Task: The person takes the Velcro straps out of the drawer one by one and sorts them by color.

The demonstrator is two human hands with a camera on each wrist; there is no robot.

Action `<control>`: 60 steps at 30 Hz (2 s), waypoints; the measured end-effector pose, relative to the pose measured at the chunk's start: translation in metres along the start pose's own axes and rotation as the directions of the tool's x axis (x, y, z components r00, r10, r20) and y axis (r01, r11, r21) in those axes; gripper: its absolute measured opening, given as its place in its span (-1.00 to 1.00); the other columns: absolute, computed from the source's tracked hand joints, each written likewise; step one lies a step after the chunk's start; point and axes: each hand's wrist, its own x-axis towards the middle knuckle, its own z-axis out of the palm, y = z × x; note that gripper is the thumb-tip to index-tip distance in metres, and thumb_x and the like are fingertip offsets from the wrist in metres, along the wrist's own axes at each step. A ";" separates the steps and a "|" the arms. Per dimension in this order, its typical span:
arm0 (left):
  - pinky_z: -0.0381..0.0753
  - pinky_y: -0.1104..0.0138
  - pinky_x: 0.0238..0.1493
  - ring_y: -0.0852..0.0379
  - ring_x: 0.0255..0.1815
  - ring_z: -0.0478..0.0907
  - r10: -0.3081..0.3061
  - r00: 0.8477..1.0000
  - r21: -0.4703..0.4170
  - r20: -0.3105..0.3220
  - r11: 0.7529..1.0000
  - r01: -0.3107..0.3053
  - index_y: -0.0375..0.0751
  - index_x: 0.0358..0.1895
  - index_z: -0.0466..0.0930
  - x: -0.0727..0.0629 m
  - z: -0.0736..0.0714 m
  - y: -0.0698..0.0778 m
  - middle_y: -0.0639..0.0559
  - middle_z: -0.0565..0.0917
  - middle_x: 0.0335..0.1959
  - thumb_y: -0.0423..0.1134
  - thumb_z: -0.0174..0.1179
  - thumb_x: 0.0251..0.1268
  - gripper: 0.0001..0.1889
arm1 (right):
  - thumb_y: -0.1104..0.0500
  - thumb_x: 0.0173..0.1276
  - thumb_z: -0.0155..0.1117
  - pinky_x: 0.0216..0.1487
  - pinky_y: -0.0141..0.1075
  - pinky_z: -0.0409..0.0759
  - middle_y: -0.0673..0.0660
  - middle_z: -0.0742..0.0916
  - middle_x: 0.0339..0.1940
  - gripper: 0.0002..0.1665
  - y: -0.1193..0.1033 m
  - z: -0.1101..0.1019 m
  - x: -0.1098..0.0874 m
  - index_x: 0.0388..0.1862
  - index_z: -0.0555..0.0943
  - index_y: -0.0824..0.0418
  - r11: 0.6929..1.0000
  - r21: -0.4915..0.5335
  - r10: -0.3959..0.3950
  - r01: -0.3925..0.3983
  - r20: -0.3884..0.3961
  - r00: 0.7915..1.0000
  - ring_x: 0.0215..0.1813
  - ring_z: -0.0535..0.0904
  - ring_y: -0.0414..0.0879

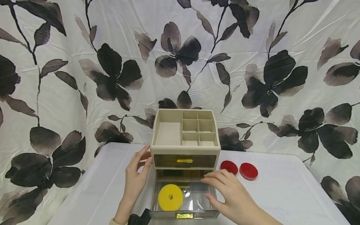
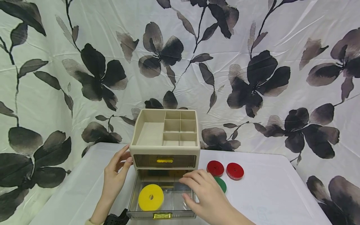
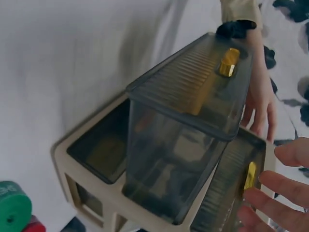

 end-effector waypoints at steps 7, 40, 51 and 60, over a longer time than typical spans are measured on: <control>0.49 0.66 -0.12 0.48 -0.09 0.49 0.011 1.000 -0.005 -0.002 1.000 -0.011 -0.03 0.29 0.47 0.000 0.000 0.001 -0.01 0.65 -0.14 -0.46 0.21 0.24 -0.47 | 0.03 0.09 0.45 0.06 -0.30 0.55 -0.24 0.65 -0.02 -0.56 -0.010 -0.001 0.018 0.00 0.62 -0.08 0.999 0.021 -0.034 0.031 0.126 0.991 0.08 0.46 -0.30; 0.52 0.64 -0.12 0.48 -0.11 0.51 0.002 1.000 -0.015 0.006 1.000 -0.002 -0.02 0.28 0.48 0.000 -0.002 0.001 -0.01 0.65 -0.15 -0.46 0.21 0.25 -0.48 | -0.07 0.12 0.47 0.06 -0.40 0.53 -0.15 0.68 0.01 -0.44 -0.030 0.025 0.081 0.12 0.58 -0.07 0.948 0.028 -0.283 0.318 0.535 0.796 0.05 0.54 -0.23; 0.53 0.63 -0.15 0.49 -0.11 0.51 0.032 0.999 -0.023 -0.008 0.999 -0.032 -0.09 0.26 0.49 0.000 -0.001 -0.001 -0.04 0.65 -0.16 -0.50 0.22 0.21 -0.47 | -0.18 0.08 0.46 -0.01 -0.43 0.54 -0.16 0.66 0.01 -0.36 -0.034 0.044 0.086 0.16 0.54 -0.10 0.902 0.049 -0.381 0.430 0.562 0.734 0.00 0.54 -0.26; 0.55 0.60 -0.13 0.44 -0.10 0.52 0.016 1.000 -0.041 0.006 0.999 -0.016 -0.05 0.27 0.49 0.001 -0.002 0.001 -0.01 0.65 -0.15 -0.47 0.20 0.25 -0.49 | -0.20 0.04 0.49 -0.08 -0.43 0.56 -0.13 0.65 0.08 -0.28 -0.031 0.061 0.083 0.20 0.51 -0.11 0.908 0.054 -0.367 0.416 0.584 0.724 0.01 0.54 -0.26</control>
